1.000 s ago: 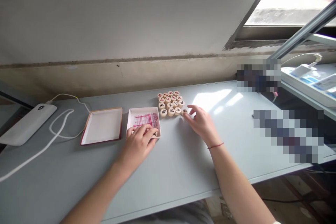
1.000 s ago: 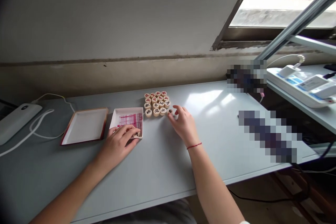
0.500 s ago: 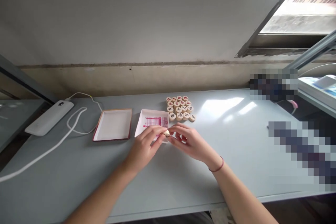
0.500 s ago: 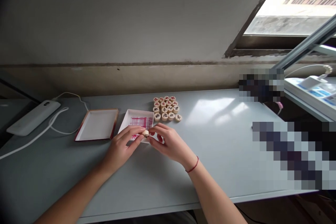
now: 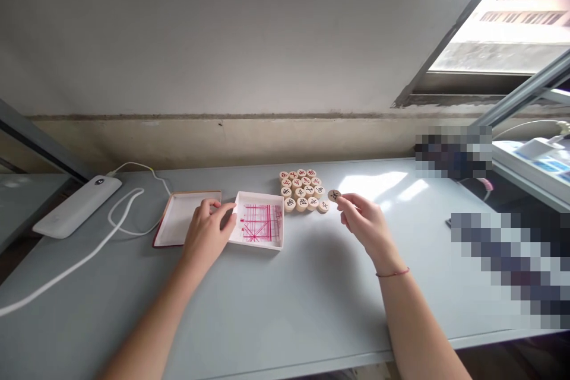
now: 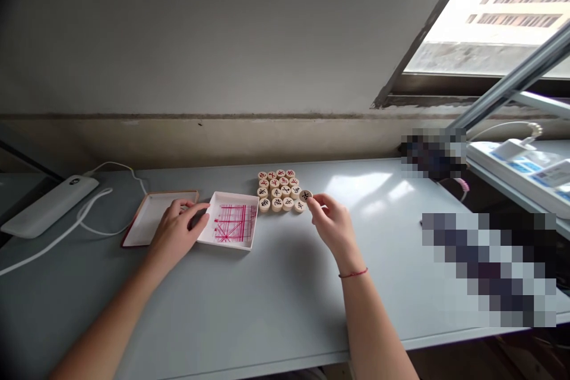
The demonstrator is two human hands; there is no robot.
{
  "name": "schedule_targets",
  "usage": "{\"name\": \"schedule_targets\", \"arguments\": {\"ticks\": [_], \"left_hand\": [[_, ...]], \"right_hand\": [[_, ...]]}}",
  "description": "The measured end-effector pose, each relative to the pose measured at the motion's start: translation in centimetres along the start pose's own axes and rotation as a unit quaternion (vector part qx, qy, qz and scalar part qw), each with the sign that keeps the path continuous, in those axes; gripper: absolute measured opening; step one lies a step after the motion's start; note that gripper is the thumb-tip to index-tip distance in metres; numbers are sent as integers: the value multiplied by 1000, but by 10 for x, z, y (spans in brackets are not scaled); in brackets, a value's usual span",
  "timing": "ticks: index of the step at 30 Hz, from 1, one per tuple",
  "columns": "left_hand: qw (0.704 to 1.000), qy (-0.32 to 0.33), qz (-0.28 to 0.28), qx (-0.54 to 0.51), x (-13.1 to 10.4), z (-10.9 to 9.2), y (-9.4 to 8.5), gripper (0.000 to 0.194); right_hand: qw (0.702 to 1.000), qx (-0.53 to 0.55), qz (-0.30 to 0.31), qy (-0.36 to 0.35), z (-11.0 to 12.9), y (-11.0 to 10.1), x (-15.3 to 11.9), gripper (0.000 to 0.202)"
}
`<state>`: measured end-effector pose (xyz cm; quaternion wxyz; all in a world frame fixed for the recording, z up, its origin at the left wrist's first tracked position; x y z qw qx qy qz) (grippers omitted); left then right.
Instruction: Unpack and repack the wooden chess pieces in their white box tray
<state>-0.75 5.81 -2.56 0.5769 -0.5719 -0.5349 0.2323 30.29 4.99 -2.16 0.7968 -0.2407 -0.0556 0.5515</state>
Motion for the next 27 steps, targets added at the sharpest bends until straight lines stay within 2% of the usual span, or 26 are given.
{"name": "schedule_targets", "arguments": {"ticks": [4,10,14,17,20,24,27], "left_hand": [[998,-40,48,-11,1,1,-1,29],[997,-54,63,5,1,-2,-3,33],[995,-55,78,-19,1,0,-1,30],[994,-53,86,-32,1,0,0,29],[994,-50,86,-36,0,0,0,29],[995,-46,81,-39,-1,-2,0,31],[995,-43,82,-41,-1,-2,0,31]], "right_hand": [[999,-37,6,20,0,-1,0,33],[992,-104,35,65,-5,4,0,28],[988,-124,61,76,-10,8,1,34],[986,-137,57,75,-11,9,2,38],[984,-160,38,64,-11,9,2,38],[977,-213,-9,0,-10,12,2,43],[969,-243,-25,-33,-11,15,4,36]]}}
Point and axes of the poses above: each hand's wrist, its own x-axis towards the middle knuckle, its own y-axis out of the palm, z = x × y, the point moved 2 cm from there along x, towards the middle knuckle, and after that the axes turned 12 degrees about y, right-handed, at the moved point
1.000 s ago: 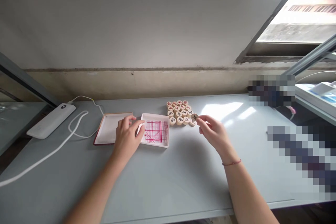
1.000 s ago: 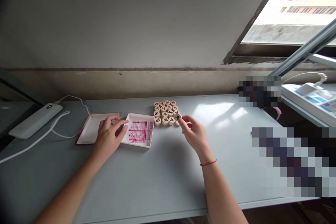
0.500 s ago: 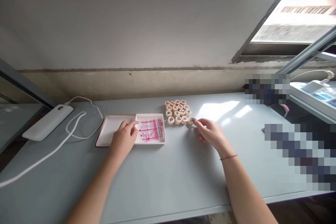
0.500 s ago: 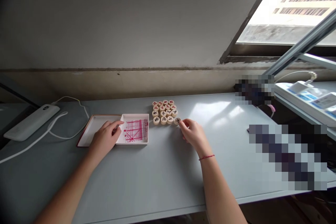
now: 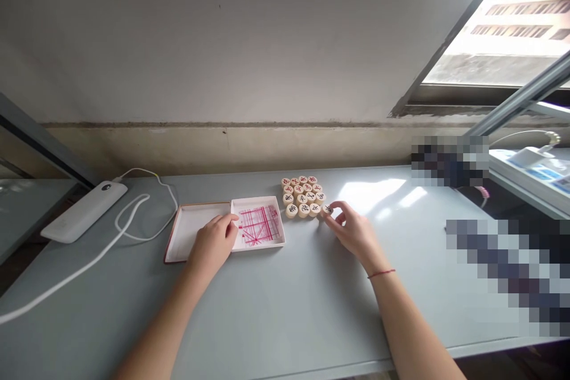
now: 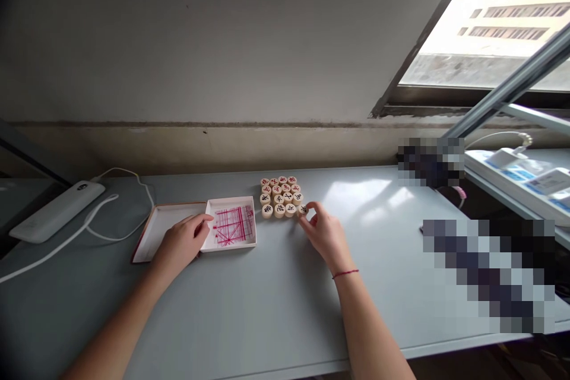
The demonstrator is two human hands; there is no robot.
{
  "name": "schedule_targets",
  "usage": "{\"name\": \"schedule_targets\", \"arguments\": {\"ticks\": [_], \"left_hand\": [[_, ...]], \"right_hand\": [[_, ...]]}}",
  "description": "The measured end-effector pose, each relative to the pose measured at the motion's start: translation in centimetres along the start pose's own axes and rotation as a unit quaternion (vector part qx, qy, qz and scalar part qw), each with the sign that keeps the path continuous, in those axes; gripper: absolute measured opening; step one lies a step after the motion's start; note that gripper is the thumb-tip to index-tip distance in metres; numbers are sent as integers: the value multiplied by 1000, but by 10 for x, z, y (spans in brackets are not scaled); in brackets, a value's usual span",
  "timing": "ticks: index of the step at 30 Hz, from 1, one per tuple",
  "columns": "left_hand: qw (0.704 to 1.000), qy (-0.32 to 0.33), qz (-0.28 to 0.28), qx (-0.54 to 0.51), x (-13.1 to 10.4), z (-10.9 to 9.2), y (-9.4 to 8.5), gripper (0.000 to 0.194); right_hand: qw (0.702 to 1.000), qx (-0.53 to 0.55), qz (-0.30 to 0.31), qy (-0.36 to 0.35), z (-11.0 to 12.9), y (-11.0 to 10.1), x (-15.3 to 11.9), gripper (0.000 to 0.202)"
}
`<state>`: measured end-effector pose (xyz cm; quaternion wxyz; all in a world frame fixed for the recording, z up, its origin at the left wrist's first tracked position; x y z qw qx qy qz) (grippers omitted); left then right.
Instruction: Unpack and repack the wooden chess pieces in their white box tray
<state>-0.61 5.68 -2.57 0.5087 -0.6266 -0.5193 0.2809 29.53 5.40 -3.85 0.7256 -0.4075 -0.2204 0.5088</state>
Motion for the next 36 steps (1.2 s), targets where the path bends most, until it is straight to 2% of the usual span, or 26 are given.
{"name": "schedule_targets", "arguments": {"ticks": [10,15,17,19,21,22,24,27,30,33,36], "left_hand": [[1000,13,10,0,-1,-2,5,30],[1000,21,10,-1,-1,-1,5,29],[1000,25,5,-4,-1,-1,5,29],[1000,23,6,-12,-1,-2,4,29],[999,19,14,-21,0,-3,3,30],[999,15,20,-25,0,-3,2,30],[999,6,31,-32,1,-3,2,30],[999,-7,39,-29,1,-3,1,33],[999,-16,40,-26,1,-2,2,36],[999,-18,41,-28,1,-1,3,37],[998,-16,44,-33,1,0,4,37]], "right_hand": [[1000,-23,-15,-2,-6,9,6,27],[1000,-21,-2,-3,-8,8,7,29],[1000,-13,-29,2,-4,3,2,30],[996,3,-85,-20,6,-2,-8,29],[988,16,-124,-89,26,-2,-21,25],[983,14,-121,-140,39,0,-27,23],[965,-26,-75,-250,68,11,-38,20],[917,-151,-8,-370,105,36,-43,18],[889,-244,17,-388,125,60,-37,17],[889,-280,28,-360,132,75,-28,20],[896,-295,44,-329,132,81,-24,19]]}}
Point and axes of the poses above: each hand's wrist, its own x-axis towards the middle knuckle, its own y-axis out of the palm, z = x × y, the point moved 2 cm from there along x, towards the middle knuckle, and after that the axes turned 12 degrees about y, right-handed, at the moved point
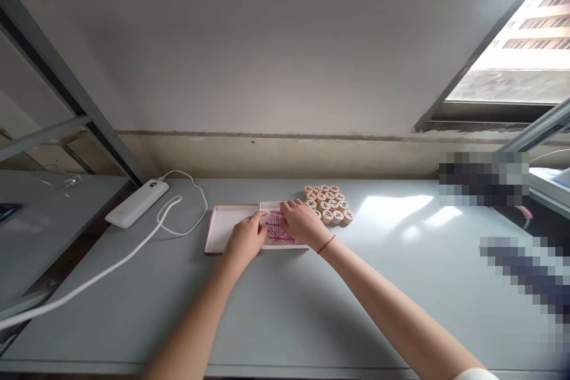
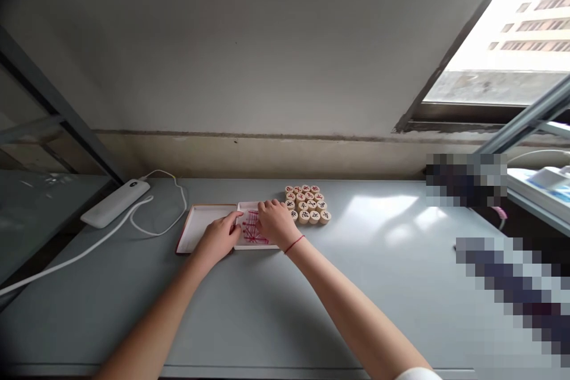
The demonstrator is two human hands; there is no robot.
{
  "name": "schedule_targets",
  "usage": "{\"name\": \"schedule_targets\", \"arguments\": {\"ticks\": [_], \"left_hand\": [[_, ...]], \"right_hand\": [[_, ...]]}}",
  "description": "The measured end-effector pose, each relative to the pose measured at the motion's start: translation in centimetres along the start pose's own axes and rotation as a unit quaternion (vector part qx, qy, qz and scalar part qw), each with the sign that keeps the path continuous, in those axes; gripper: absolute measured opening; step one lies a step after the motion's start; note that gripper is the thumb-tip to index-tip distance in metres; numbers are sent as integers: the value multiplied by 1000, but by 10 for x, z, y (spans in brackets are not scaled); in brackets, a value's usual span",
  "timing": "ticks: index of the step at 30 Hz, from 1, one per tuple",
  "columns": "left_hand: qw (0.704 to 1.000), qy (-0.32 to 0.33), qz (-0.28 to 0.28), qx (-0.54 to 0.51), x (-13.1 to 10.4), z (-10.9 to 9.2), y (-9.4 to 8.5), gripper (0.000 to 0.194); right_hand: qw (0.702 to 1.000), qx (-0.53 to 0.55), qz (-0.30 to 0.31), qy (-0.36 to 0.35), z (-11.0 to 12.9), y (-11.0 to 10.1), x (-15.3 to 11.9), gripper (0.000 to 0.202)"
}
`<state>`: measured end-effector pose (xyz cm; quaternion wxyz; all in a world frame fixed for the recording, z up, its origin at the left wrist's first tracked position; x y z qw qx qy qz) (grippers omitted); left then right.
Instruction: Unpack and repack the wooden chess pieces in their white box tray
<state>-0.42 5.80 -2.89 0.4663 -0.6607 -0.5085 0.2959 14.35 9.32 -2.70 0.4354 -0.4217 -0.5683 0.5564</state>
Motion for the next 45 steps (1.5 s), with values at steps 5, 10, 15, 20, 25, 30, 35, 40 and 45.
{"name": "schedule_targets", "arguments": {"ticks": [5,10,15,20,25,30,35,40,45], "left_hand": [[1000,2,4,-5,0,2,2,38],[1000,10,2,-11,-1,2,3,37],[1000,10,-9,-16,-1,3,4,38],[1000,13,-14,-25,-1,1,1,37],[1000,14,-16,-11,0,3,4,36],[996,12,-63,55,2,5,5,33],[962,143,-189,138,-6,-28,-12,23],[907,396,-32,139,-26,-57,8,19],[901,408,64,130,-34,-41,32,14]], "right_hand": [[999,44,-21,-23,0,-7,-8,15],[950,308,-6,-43,-30,-36,-29,12],[870,476,127,1,-87,-42,-56,19],[916,351,163,108,-117,-12,-83,11],[946,269,57,172,-119,7,-86,17],[967,181,-82,163,-121,10,-86,17],[961,137,-232,64,-98,-15,-94,16],[957,126,-183,-188,-45,-17,-95,27],[945,159,-128,-254,-24,17,-91,23]]}}
Point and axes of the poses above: each hand's wrist, its own x-axis towards the middle knuckle, its own y-axis out of the palm, z = x × y, the point moved 2 cm from there along x, towards the middle knuckle, and after that the axes turned 12 degrees about y, right-handed, at the moved point
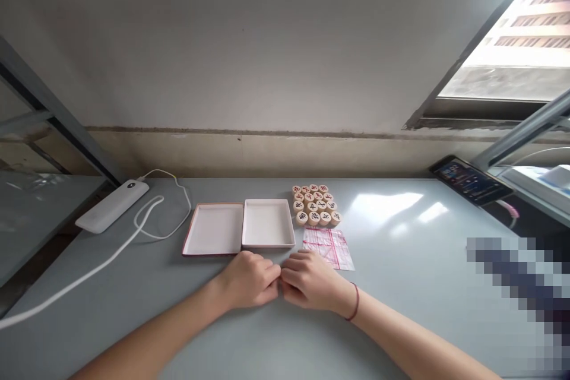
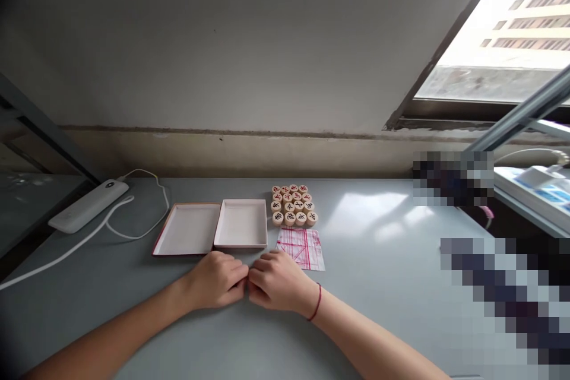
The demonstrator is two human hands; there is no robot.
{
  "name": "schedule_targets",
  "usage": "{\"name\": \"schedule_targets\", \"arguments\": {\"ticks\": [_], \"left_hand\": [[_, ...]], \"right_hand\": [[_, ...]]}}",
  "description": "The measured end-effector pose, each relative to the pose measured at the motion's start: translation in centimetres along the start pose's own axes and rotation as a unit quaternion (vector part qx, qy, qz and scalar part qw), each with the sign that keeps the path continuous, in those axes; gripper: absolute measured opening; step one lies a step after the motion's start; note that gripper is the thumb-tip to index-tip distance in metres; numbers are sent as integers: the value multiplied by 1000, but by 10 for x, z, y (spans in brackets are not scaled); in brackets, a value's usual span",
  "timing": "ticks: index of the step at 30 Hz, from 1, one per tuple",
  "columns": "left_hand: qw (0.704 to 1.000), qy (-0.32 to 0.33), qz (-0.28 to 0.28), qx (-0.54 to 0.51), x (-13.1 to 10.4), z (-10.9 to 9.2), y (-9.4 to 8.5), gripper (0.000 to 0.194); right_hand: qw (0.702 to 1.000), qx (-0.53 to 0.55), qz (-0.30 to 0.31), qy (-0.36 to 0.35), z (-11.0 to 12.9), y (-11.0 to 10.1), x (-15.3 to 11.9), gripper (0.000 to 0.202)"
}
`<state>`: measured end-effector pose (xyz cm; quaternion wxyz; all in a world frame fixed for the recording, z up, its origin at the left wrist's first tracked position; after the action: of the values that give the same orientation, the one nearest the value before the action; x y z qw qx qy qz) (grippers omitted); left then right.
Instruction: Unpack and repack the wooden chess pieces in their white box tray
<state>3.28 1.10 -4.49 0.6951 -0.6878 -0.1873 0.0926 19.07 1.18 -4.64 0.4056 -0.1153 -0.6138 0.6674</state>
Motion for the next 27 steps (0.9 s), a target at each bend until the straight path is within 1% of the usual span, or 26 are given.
{"name": "schedule_targets", "arguments": {"ticks": [3,9,16,21,27], "left_hand": [[999,-30,-5,-29,-3,2,1,13],[998,-49,-6,-39,-1,1,0,13],[999,-38,-7,-30,-3,0,1,13],[998,-33,-22,-39,-4,1,0,15],[996,-46,-10,-71,-3,3,-2,16]], "right_hand": [[998,33,26,36,-4,6,-1,19],[993,72,47,78,-5,-2,1,20],[991,88,53,88,-5,-3,1,22],[990,99,55,87,-7,-4,0,24],[987,106,63,100,-8,-5,0,27]]}}
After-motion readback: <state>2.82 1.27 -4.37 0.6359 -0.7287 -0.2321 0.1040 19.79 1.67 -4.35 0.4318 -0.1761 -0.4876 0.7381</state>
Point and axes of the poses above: each hand's wrist, its own x-axis towards the middle knuckle, its own y-axis out of the palm, z = x × y, the point moved 2 cm from there along x, towards the middle knuckle, and after that the axes turned 12 degrees about y, right-handed, at the moved point
